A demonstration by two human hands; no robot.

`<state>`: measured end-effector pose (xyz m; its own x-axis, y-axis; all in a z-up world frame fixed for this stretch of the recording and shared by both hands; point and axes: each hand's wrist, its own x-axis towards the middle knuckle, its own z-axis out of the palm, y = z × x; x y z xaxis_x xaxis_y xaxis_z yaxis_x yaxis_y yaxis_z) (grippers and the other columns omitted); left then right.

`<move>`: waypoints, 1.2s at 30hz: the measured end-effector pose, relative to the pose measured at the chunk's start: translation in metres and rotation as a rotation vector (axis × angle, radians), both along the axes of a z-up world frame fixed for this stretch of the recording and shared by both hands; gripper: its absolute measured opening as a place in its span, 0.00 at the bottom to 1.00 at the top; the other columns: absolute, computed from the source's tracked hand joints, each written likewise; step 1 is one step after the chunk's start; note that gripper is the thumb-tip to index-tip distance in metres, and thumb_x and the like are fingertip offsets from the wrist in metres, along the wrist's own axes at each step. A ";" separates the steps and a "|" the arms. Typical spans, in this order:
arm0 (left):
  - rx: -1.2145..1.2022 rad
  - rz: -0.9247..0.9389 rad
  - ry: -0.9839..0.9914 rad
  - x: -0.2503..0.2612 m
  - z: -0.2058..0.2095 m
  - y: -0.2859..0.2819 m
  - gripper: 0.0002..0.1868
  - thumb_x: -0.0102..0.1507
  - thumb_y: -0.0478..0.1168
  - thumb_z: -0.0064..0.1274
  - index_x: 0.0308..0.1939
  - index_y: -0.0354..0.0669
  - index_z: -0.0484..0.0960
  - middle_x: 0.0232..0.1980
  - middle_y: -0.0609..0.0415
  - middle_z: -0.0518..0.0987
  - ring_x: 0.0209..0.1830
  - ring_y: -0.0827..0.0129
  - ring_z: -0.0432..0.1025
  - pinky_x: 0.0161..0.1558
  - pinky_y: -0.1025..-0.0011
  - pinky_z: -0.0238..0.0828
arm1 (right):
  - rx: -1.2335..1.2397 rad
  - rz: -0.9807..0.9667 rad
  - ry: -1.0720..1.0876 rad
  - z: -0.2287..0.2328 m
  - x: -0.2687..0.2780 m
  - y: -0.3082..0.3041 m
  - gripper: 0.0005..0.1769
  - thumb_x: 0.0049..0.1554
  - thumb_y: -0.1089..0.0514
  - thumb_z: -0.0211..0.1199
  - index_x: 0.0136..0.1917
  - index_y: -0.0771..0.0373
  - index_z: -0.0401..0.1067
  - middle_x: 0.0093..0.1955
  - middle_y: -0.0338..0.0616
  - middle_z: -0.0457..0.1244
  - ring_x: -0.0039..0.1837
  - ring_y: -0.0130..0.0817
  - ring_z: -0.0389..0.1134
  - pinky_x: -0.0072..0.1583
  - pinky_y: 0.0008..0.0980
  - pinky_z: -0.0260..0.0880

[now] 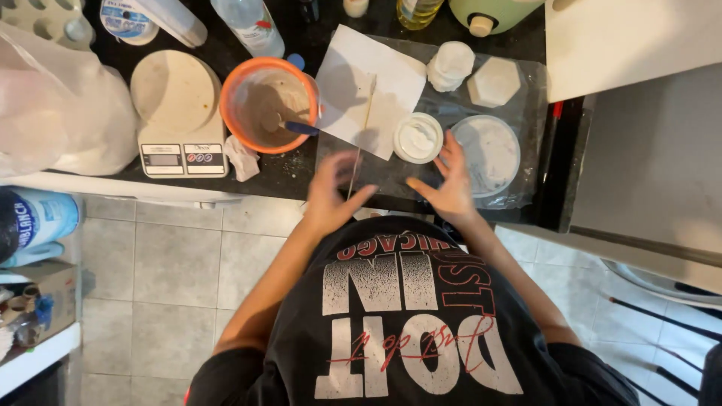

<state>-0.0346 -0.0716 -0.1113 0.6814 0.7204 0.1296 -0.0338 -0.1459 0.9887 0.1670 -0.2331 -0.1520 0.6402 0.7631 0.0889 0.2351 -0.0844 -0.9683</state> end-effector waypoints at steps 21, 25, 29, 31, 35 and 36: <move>0.050 0.016 -0.224 0.120 -0.051 -0.026 0.44 0.46 0.47 0.78 0.63 0.41 0.76 0.62 0.45 0.77 0.67 0.50 0.71 0.70 0.52 0.63 | 0.212 -0.010 -0.108 -0.042 0.010 0.040 0.56 0.46 0.62 0.82 0.80 0.69 0.53 0.80 0.59 0.51 0.81 0.52 0.52 0.80 0.48 0.51; 0.074 0.072 -0.235 0.126 -0.064 -0.024 0.44 0.45 0.42 0.78 0.62 0.36 0.74 0.60 0.38 0.76 0.65 0.45 0.71 0.68 0.48 0.63 | 0.137 0.035 -0.164 -0.025 0.018 0.045 0.58 0.43 0.66 0.79 0.81 0.66 0.52 0.80 0.55 0.52 0.80 0.51 0.54 0.79 0.45 0.54; 0.028 0.095 -0.213 0.115 -0.062 -0.041 0.44 0.44 0.44 0.79 0.61 0.37 0.75 0.58 0.39 0.77 0.64 0.47 0.72 0.68 0.49 0.62 | 0.132 0.023 -0.139 -0.017 0.006 0.027 0.57 0.44 0.66 0.78 0.81 0.66 0.52 0.79 0.57 0.53 0.79 0.53 0.55 0.78 0.48 0.54; 0.048 0.099 -0.224 0.126 -0.063 -0.024 0.44 0.44 0.44 0.79 0.60 0.37 0.75 0.58 0.39 0.77 0.64 0.46 0.72 0.68 0.50 0.63 | 0.155 0.025 -0.161 -0.021 0.018 0.044 0.59 0.43 0.65 0.79 0.82 0.65 0.51 0.80 0.56 0.52 0.79 0.53 0.55 0.78 0.49 0.54; 0.039 0.122 -0.205 0.118 -0.056 -0.041 0.44 0.43 0.45 0.79 0.60 0.38 0.76 0.57 0.41 0.78 0.63 0.49 0.73 0.68 0.51 0.64 | 0.156 0.020 -0.173 -0.028 0.010 0.028 0.57 0.45 0.62 0.79 0.81 0.66 0.53 0.79 0.55 0.53 0.79 0.51 0.56 0.78 0.46 0.54; 0.033 0.119 -0.204 0.117 -0.043 -0.042 0.44 0.43 0.45 0.79 0.60 0.39 0.76 0.57 0.42 0.78 0.63 0.49 0.73 0.68 0.51 0.64 | 0.147 0.005 -0.171 -0.024 0.009 0.026 0.57 0.44 0.62 0.80 0.81 0.66 0.53 0.78 0.55 0.54 0.78 0.50 0.57 0.78 0.45 0.54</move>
